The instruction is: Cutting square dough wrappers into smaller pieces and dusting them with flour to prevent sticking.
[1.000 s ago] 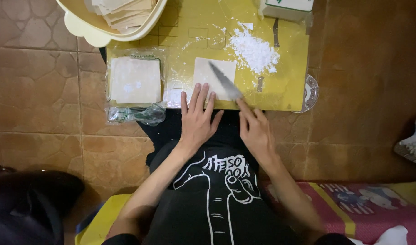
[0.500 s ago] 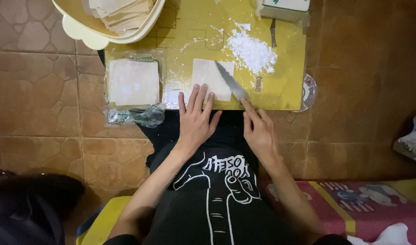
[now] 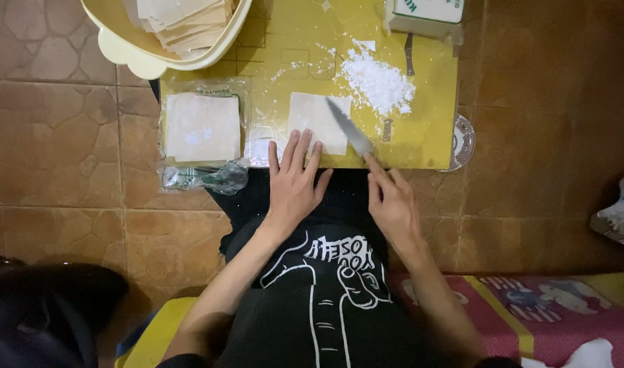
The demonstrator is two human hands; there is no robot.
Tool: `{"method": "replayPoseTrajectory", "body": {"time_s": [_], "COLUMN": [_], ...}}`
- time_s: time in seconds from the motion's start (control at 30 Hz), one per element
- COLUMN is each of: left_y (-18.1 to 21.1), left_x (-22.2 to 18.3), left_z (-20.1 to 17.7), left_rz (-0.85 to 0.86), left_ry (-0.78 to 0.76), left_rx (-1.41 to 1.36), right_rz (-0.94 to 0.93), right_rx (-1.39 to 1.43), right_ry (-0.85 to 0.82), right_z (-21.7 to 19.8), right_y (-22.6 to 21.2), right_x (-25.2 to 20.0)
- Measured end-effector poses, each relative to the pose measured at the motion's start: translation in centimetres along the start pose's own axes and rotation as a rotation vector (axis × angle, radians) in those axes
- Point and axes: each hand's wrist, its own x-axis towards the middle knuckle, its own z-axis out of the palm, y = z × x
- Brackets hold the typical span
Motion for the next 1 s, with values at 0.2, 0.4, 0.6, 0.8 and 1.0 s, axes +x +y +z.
{"method": "replayPoseTrajectory", "body": {"time_s": [0.2, 0.4, 0.6, 0.8, 1.0], "left_y": [0.0, -0.1, 0.1, -0.1, -0.2], "left_x": [-0.2, -0.2, 0.0, 0.0, 0.1], "left_z": [0.0, 0.1, -0.2, -0.2, -0.7], "left_rz": [-0.001, 0.005, 0.000, -0.002, 0.008], "left_ry": [-0.006, -0.015, -0.029, -0.045, -0.099], "left_rx": [0.009, -0.004, 0.002, 0.021, 0.043], "right_rz": [0.037, 0.038, -0.007, -0.001, 0.010], "right_rx": [-0.020, 0.039, 0.047, -0.016, 0.021], "right_ry": [-0.041, -0.077, -0.085, -0.005, 0.002], "right_z": [-0.1, -0.1, -0.2, -0.1, -0.4], "right_y": [0.4, 0.8, 0.4, 0.4, 0.7], "right_x": [0.1, 0.4, 0.5, 0.7, 0.4]}}
